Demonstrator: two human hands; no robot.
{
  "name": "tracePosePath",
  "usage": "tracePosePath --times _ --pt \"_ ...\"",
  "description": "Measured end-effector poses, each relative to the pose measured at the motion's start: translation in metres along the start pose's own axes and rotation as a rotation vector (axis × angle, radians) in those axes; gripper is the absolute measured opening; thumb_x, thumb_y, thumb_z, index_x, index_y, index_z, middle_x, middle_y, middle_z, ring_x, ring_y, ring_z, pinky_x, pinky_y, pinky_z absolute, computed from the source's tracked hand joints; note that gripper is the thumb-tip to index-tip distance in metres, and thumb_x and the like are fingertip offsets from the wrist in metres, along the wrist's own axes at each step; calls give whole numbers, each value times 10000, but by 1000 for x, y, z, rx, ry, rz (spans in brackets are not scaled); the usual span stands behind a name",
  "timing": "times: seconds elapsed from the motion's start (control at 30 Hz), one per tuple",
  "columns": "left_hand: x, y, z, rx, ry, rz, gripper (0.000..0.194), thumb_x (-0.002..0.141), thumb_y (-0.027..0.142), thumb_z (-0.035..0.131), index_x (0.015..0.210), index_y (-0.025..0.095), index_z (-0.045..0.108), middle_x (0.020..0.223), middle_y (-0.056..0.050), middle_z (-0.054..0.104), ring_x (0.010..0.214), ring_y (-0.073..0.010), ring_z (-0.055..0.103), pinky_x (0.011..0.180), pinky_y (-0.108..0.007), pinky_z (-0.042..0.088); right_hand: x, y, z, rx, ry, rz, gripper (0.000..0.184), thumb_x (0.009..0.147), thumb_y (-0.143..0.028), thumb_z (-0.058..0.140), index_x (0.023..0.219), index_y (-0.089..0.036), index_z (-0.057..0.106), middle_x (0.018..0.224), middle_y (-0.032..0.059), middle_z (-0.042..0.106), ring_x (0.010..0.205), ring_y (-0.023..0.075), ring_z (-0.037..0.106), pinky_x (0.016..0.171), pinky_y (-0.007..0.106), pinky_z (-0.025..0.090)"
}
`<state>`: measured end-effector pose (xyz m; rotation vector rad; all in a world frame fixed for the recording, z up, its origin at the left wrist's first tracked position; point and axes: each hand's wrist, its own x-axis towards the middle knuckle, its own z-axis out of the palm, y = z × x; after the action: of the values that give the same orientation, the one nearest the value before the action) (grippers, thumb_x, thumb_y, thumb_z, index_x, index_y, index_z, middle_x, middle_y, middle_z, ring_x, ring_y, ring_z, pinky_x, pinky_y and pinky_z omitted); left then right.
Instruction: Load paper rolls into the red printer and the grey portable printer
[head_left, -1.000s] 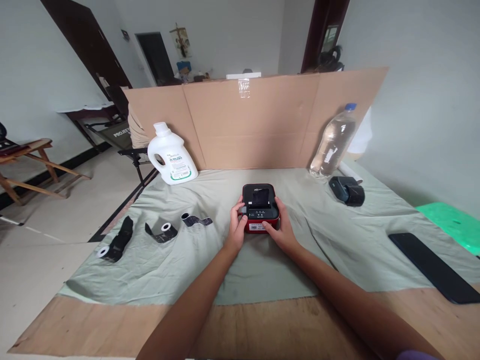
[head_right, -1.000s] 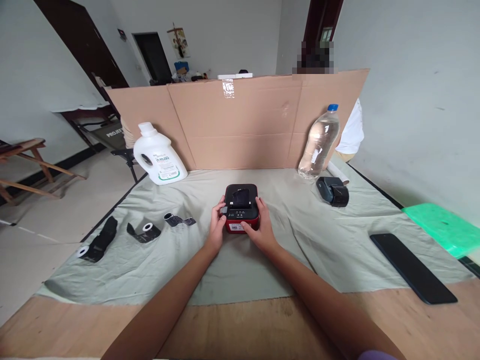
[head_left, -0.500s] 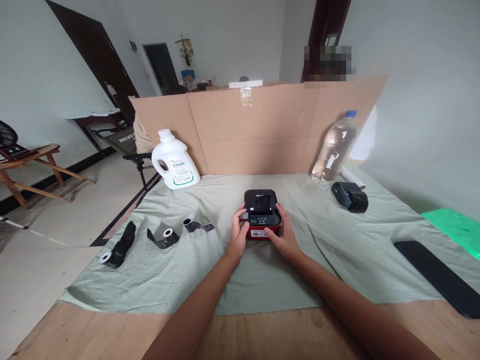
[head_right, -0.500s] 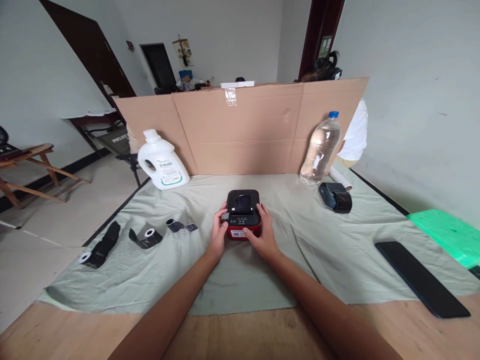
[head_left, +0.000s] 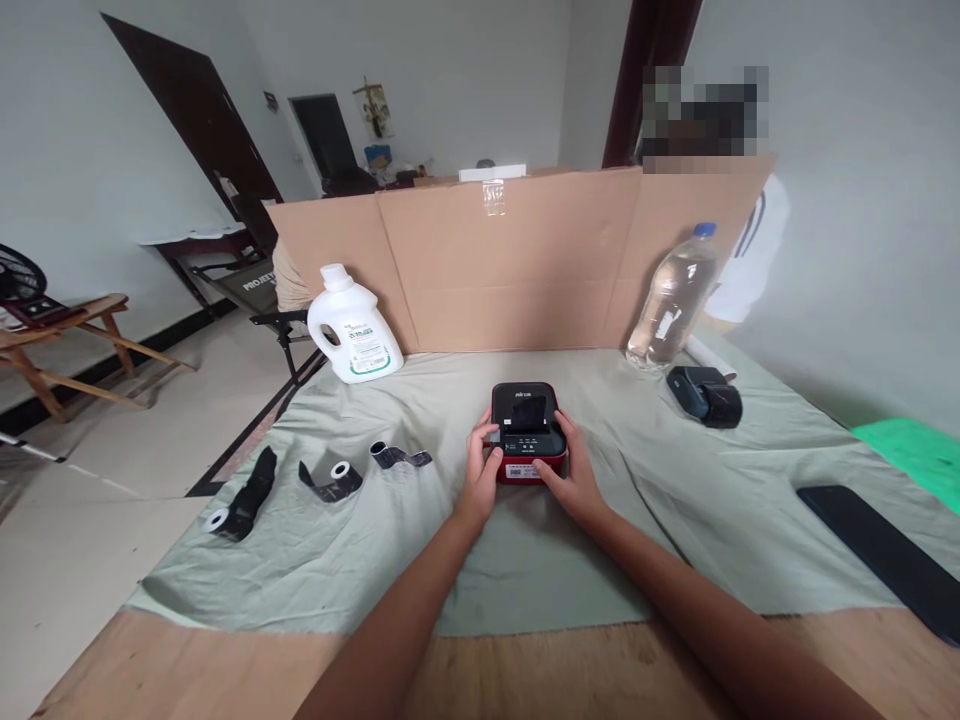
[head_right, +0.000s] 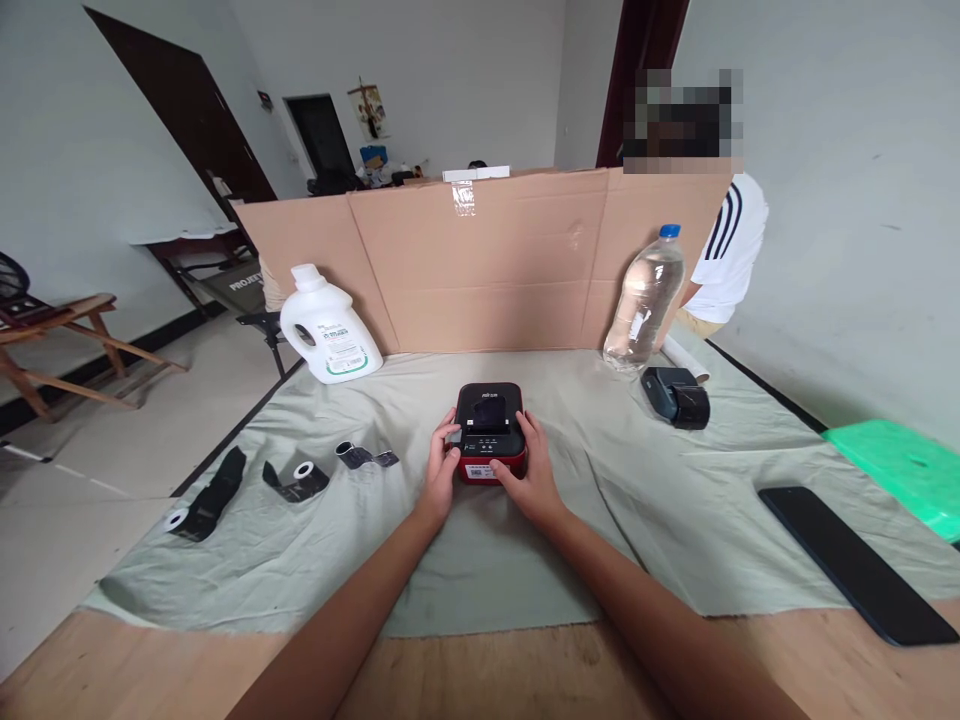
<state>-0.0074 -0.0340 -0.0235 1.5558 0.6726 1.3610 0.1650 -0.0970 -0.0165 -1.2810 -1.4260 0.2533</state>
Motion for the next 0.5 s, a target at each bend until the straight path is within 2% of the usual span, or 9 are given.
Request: tracePosePath --times 0.5 --pt "3 3 -1 41 43 44 274 962 449 539 1126 234 587 1478 -106 436 1426 -273 390 1166 -440 344 1 -6 -2 -16 -5 -17 726 879 -400 672 1518 -249 362 1595 144 322 1494 320 309 1231 574 272"
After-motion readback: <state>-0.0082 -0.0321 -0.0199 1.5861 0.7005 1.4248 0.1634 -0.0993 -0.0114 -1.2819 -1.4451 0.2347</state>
